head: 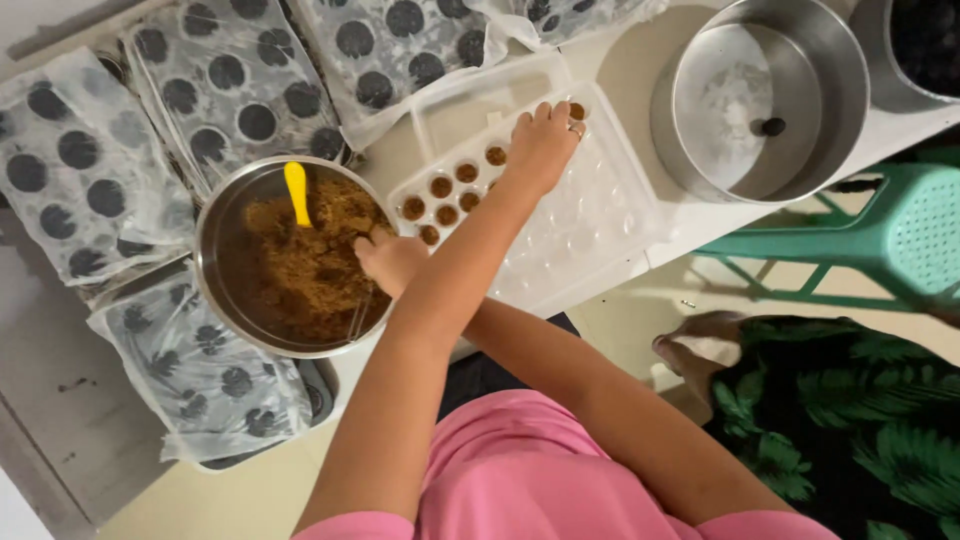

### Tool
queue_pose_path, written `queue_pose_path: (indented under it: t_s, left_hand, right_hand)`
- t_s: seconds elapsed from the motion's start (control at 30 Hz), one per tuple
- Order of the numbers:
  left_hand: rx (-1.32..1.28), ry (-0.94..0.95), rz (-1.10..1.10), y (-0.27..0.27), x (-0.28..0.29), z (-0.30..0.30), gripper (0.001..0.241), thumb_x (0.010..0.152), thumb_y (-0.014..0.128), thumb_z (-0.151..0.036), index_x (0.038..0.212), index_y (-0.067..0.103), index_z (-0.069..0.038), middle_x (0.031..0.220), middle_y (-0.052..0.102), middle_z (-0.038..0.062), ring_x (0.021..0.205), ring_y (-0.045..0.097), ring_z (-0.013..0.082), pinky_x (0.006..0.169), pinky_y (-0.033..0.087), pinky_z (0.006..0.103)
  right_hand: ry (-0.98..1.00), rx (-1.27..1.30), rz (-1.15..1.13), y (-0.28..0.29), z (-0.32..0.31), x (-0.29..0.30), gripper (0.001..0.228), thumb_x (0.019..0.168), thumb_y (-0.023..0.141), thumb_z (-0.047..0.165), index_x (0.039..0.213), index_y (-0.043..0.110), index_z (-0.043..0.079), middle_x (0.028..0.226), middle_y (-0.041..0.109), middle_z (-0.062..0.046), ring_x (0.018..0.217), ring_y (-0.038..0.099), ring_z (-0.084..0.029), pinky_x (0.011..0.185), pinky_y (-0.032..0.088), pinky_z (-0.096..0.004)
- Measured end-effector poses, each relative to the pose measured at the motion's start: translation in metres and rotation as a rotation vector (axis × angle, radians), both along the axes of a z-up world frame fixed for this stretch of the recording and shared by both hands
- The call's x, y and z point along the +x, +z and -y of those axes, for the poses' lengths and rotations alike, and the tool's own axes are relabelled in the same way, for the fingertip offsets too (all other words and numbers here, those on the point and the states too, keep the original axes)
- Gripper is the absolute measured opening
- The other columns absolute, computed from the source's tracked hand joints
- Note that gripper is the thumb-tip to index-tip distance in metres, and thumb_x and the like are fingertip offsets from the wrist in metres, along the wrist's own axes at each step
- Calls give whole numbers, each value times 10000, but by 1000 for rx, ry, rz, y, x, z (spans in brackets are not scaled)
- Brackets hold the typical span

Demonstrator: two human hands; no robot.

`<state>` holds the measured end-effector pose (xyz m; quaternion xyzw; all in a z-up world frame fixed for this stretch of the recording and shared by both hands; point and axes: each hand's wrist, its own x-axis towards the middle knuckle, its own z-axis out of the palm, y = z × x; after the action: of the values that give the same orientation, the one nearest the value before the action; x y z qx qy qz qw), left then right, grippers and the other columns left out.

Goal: Scooping filling into small plastic containers.

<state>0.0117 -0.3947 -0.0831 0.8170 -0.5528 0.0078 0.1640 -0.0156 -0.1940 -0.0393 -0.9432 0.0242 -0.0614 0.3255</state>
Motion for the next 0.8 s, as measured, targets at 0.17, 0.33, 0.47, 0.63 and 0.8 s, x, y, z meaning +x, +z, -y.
queue_pose_path:
  t_s: [0.17, 0.33, 0.47, 0.63, 0.8]
  left_hand:
    - [23, -21, 59, 7, 7, -1, 199, 847, 666, -131, 1021, 760, -113, 1241, 638, 111, 1073, 602, 297, 820, 494, 456]
    - [25, -35, 31, 10, 7, -1, 160, 843, 681, -122, 983, 757, -129, 1207, 633, 104, 1076, 599, 290, 814, 491, 451]
    - [23, 4, -74, 38, 14, -10, 228, 793, 729, -67, 1015, 739, -119, 1156, 630, 85, 1061, 606, 295, 793, 507, 434]
    - [-174, 254, -514, 138, 28, -81, 428, 671, 852, -146, 1064, 701, -72, 1180, 625, 90, 918, 663, 292, 769, 552, 409]
    - [-452, 584, -577, 178, 26, -211, 472, 796, 917, -222, 1167, 692, -39, 1102, 713, 128, 887, 680, 248, 803, 553, 376]
  right_hand:
    - [8, -26, 72, -17, -4, 2, 109, 822, 651, 98, 926, 622, 82, 867, 623, -132, 722, 671, -336, 517, 530, -476]
    - [11, 21, 30, -12, 0, 3, 103, 826, 683, 154, 892, 631, 94, 841, 624, -136, 695, 665, -341, 473, 519, -483]
    - [34, 69, 67, -10, 5, 1, 147, 864, 708, 200, 897, 616, 89, 839, 621, -134, 662, 657, -338, 471, 519, -479]
    - [39, 82, 105, 10, 11, 4, 132, 902, 707, 215, 899, 608, 128, 805, 603, -124, 636, 648, -340, 506, 510, -490]
    - [-18, 65, 524, 66, 17, 12, 307, 1105, 460, 298, 1119, 542, 2, 967, 624, -183, 769, 680, -389, 645, 515, -494]
